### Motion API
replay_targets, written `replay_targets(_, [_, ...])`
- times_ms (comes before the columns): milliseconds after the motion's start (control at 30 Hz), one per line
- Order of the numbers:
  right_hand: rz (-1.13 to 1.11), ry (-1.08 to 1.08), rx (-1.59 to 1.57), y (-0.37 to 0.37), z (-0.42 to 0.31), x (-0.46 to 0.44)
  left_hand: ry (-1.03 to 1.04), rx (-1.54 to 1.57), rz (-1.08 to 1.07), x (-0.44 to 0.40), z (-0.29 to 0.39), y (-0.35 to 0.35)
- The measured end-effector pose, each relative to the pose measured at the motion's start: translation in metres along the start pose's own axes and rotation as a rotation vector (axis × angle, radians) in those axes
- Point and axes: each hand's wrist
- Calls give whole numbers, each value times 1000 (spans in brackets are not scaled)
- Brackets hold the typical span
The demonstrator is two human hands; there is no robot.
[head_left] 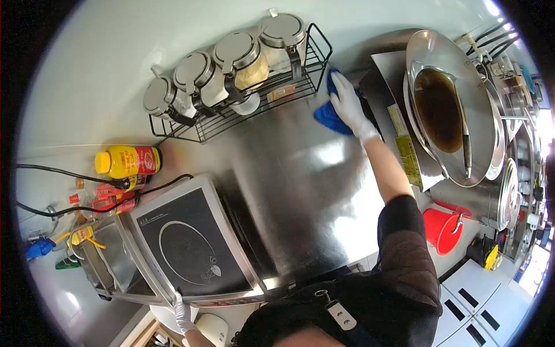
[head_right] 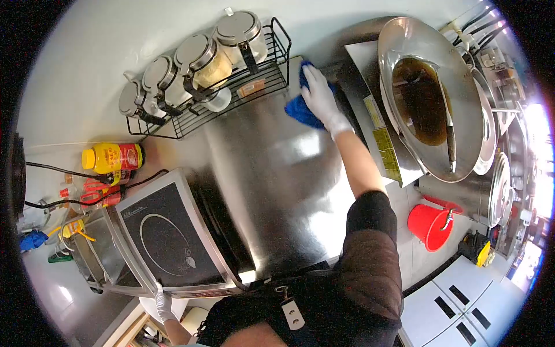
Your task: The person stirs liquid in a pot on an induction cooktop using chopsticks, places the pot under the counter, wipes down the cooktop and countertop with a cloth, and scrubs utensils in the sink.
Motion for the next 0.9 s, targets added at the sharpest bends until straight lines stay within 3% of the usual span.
replay_targets(67, [22,-21,-43,-27,-18,37,-16,-42,1,2,4,0])
replay_targets(100, [-78,108,66,-25,-15,51,-11,-38,5,8,8,6])
replay_targets(200, [-99,177,-28,-16,3,11,-49,-60,-6,-10,-1,-8])
replay_targets(267, [64,120,-26,14,25,-8,10,-32,37,-4,2,0])
replay_targets(367, [68,181,58,5,8,15,58,-120,165,-28,-15,-24])
replay_targets(467, [93,158,75,-30,-19,98,13,-154,111,-46,-18,-39])
replay_targets(533, [89,155,114,-64,-52,158,-33,-7,-38,-45,-17,-35])
replay_targets(567, [10,274,87,-83,-71,183,-75,-19,-151,-54,-18,-44])
replay_targets(633, [-9,344,201,-113,-108,236,88,-378,-228,-54,-15,-48])
replay_targets(700, [85,375,253,-123,-127,296,121,-447,-217,-62,-19,-53])
replay_targets(733, [25,499,223,-132,-139,322,137,-482,-211,-66,-22,-56])
replay_targets(800, [57,601,236,-146,-160,369,0,-366,-223,-38,1,-30])
replay_targets(900, [280,671,86,-163,-145,403,28,-480,-190,-19,16,-21])
Point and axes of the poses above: each hand's wrist, its own x-axis away from the middle knuckle, its own y-axis out of the palm, z = x × y, and after that the axes turned 8 degrees about -y, right-handed
